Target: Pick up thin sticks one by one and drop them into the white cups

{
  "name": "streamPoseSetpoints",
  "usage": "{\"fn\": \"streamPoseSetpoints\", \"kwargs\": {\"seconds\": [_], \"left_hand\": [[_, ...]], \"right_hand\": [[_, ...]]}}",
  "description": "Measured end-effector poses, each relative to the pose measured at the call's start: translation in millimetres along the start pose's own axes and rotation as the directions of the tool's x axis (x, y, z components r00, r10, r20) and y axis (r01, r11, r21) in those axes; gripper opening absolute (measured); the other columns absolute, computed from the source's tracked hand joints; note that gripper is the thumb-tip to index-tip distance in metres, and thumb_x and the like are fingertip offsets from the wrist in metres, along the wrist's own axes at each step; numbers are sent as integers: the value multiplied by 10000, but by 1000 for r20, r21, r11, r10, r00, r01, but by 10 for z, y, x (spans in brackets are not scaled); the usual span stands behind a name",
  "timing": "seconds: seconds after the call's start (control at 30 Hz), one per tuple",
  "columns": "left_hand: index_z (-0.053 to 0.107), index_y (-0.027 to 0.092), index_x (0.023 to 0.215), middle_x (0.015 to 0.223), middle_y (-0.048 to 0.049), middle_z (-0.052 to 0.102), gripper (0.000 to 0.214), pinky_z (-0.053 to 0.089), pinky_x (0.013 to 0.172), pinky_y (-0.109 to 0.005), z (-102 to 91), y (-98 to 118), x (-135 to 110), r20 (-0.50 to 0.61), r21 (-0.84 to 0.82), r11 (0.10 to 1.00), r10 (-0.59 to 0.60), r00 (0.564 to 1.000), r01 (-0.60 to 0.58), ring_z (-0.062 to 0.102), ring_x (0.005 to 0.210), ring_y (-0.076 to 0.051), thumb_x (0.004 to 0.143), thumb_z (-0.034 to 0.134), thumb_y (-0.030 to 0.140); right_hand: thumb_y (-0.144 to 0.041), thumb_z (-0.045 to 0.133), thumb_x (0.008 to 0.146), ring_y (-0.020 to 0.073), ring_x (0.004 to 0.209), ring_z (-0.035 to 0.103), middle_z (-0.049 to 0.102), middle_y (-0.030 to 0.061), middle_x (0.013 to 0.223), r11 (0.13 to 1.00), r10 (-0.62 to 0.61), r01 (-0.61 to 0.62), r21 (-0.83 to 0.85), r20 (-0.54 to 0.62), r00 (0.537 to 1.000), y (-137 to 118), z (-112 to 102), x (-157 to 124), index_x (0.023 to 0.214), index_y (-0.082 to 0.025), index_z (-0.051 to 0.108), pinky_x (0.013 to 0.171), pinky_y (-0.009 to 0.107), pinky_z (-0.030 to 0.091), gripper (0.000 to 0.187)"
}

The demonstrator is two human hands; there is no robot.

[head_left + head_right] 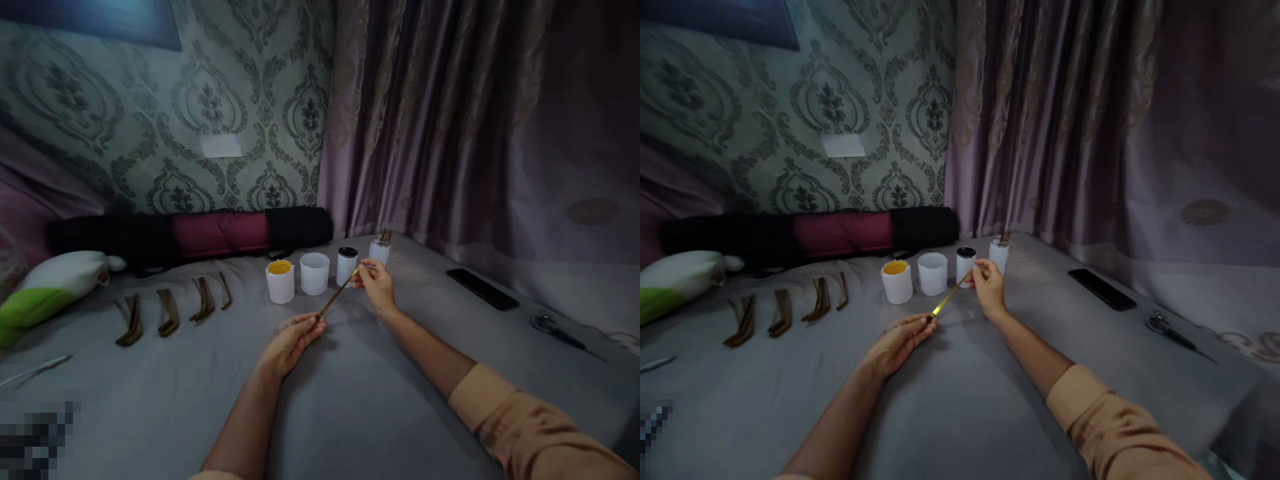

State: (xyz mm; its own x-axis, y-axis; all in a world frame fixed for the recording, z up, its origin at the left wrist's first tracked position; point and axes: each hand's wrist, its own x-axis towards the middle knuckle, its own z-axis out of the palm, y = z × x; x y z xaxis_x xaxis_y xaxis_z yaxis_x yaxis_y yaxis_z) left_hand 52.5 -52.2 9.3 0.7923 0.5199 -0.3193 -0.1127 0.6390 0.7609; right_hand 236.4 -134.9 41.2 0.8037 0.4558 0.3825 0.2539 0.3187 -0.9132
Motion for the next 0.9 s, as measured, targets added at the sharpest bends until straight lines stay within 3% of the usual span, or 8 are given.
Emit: {"fn": "streamPoseSetpoints", "kwargs": {"seconds": [0.23,0.43,0.9], "left_hand": [[582,19,877,831,-160,641,146,526,686,-219,-2,6,-2,6,11,1000,14,1000,-14,630,719,-153,735,568,46],[576,35,864,798,-149,638,138,523,679,-229,-20,11,6,-3,-5,1000,18,1000,-18,627,702,-149,730,586,70],[562,57,848,760,-119,625,101,511,639,-219,-29,4,2,-10,-24,999,33,999,-34,611,662,-125,747,554,61]], "right_hand": [[-410,600,673,144,565,605,598,-5,633,999,26,-25,30,-24,999,-57,-32,35,892,-183,493,477,254,491,333],[-399,623,647,123,551,602,605,-8,652,1000,15,-13,28,-79,997,-174,-217,190,886,-185,501,478,235,493,343],[-166,546,696,111,472,568,566,-19,585,981,-177,136,-139,-346,922,-935,-846,1094,802,-207,497,396,220,470,123]]}}
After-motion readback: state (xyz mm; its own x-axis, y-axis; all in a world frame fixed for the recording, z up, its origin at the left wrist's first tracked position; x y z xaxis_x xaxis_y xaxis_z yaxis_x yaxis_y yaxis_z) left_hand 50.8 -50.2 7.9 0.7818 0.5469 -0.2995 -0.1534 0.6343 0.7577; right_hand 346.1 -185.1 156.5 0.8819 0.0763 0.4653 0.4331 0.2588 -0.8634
